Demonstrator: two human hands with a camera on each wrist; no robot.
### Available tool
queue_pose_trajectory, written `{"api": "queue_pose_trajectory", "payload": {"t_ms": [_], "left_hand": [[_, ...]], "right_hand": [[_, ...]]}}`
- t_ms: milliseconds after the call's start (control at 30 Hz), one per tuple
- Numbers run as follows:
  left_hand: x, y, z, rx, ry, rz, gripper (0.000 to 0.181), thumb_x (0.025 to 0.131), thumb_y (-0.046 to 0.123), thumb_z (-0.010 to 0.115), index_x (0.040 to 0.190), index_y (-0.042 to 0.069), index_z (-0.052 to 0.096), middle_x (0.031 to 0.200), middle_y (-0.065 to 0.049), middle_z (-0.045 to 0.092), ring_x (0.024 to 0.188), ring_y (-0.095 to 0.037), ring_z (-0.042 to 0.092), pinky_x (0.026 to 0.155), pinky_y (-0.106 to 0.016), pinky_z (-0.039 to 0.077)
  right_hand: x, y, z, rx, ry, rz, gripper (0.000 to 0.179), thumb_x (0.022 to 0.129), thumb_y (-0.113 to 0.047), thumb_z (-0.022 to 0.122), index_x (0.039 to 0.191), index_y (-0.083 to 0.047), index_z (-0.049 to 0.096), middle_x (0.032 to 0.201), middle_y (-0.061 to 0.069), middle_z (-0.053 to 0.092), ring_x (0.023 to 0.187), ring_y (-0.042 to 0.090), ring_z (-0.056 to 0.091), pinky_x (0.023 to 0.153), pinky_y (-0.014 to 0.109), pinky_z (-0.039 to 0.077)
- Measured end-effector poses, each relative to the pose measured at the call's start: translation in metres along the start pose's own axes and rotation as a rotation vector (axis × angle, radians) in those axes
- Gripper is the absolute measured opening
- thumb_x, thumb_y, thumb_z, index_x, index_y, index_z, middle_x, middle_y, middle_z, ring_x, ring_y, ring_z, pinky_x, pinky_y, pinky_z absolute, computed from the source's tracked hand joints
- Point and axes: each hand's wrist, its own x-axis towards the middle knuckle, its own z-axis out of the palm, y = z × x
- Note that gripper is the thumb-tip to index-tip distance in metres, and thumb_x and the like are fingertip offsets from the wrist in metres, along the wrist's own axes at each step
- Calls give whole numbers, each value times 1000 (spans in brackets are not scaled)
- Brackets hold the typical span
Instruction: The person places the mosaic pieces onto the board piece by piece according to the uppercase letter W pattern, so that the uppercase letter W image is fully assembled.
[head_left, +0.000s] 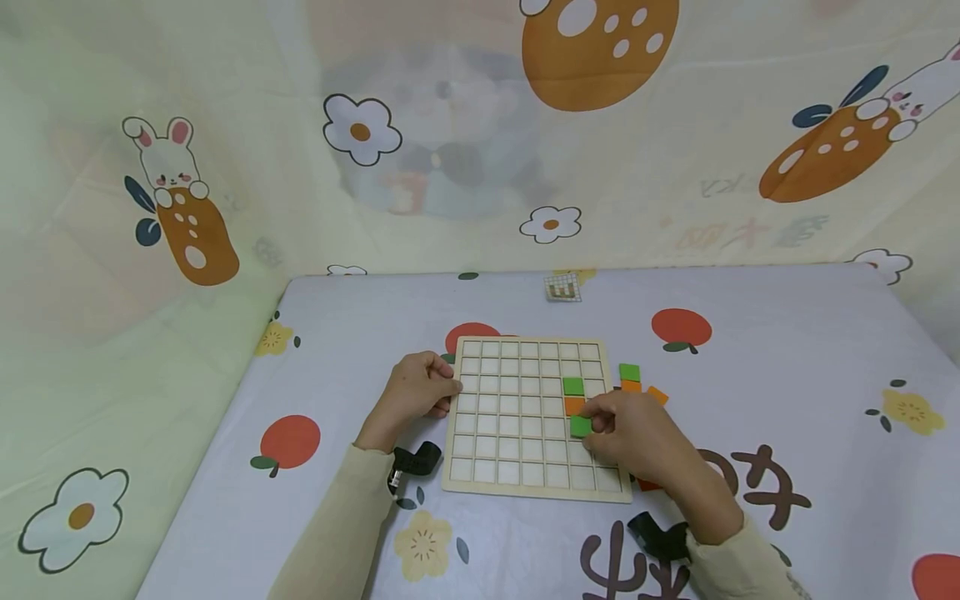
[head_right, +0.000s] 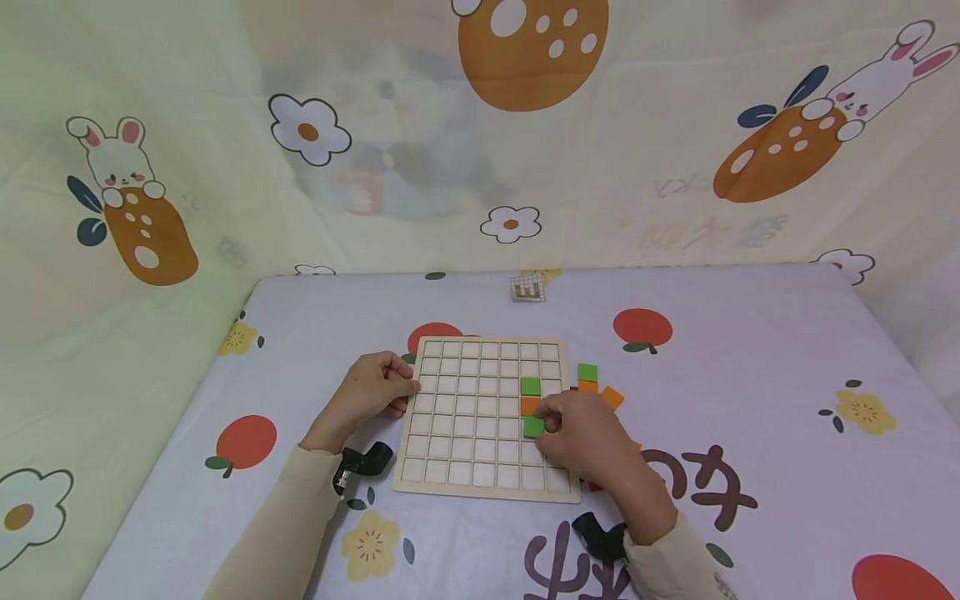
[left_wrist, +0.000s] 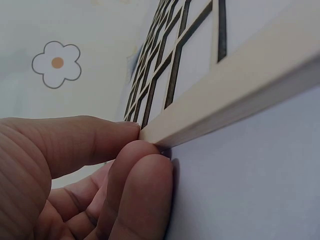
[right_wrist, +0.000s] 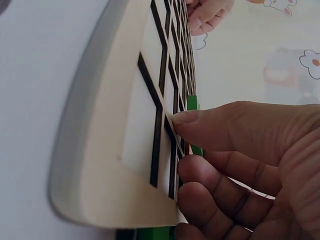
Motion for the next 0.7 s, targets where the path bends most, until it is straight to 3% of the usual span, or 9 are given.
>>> {"api": "queue_pose_trajectory", "payload": {"t_ms": [700], "left_hand": [[0, 0, 1, -2, 8, -6, 16, 92, 5, 77, 101, 1, 64, 78, -9, 65, 56, -14, 62, 52, -24, 57]], "right_hand": [[0, -1, 1, -12, 15, -11, 25, 80, -4, 76, 104, -6, 79, 82, 0, 59, 79, 18, 54, 65, 29, 47]]}}
